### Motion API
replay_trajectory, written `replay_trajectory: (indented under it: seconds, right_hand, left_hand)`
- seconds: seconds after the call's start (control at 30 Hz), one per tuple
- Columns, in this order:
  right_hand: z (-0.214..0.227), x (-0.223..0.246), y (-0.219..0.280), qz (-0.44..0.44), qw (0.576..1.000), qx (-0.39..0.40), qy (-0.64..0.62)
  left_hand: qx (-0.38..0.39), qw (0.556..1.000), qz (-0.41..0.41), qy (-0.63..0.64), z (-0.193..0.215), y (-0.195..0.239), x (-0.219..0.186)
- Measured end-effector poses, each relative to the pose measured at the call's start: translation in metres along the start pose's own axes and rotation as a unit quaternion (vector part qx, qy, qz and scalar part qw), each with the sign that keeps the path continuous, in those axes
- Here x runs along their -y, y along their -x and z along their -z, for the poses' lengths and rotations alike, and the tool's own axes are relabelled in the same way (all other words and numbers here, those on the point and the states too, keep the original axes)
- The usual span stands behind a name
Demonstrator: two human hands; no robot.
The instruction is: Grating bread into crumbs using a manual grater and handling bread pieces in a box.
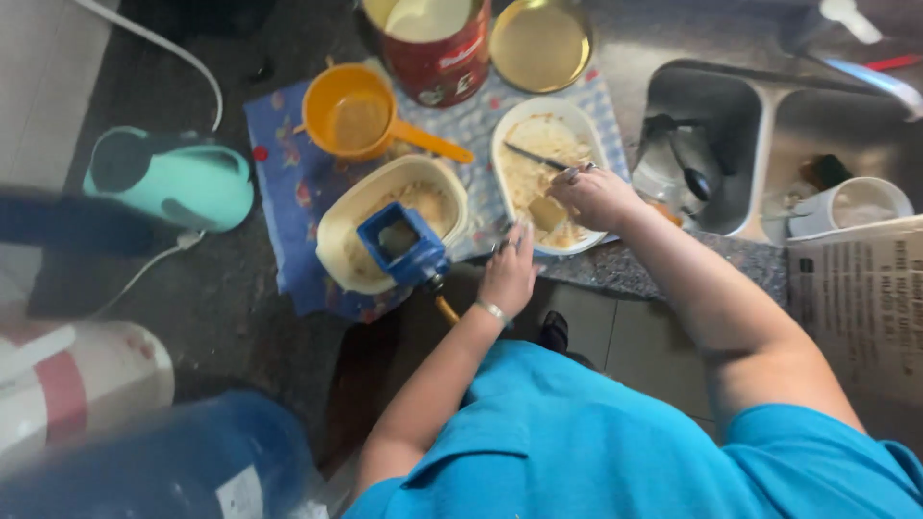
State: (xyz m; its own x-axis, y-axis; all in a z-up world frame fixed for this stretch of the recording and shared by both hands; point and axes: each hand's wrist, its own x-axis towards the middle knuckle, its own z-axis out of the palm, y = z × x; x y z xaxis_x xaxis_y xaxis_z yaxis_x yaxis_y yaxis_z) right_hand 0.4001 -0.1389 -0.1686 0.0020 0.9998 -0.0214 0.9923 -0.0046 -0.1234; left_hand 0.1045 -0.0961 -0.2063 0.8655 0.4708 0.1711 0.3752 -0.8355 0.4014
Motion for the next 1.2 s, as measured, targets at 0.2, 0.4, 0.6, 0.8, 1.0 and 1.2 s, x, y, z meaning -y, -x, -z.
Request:
replay_trajectory:
  seconds: [0.2, 0.4, 0.6, 0.8, 1.0, 1.2]
  right_hand:
    - [0.031, -0.028, -0.028, -0.129, 0.951, 0.042, -0.276]
    - [-0.071, -0.061, -0.066, -0.252, 0.965, 0.074, 0.016]
    - [-0.092, -0.072, -0.070, -0.240, 0.965, 0.101, 0.042]
    - [-0.033, -0.035, -0.007, -0.184, 0.981, 0.042, -0.052]
    - [0.007, 0.016, 0.053, -0.244, 0.959, 0.123, -0.078]
    - [-0.011, 0.034, 0.057, -0.059, 0.976, 0.134, 0.161]
  left_hand:
    - [-0.009, 0.998, 0.068, 0.006, -0.019, -0.053, 0.001]
    - [0.043, 0.992, 0.119, 0.021, -0.058, -0.085, -0.005]
    - [-0.011, 0.993, 0.115, -0.028, -0.092, -0.094, 0.007]
    - [-0.015, 0.991, 0.132, -0.029, -0.090, -0.102, 0.011]
    - [-0.002, 0.994, 0.092, -0.066, -0.099, -0.109, 0.019]
    - [-0.019, 0.995, 0.052, -0.085, -0.094, -0.109, 0.020]
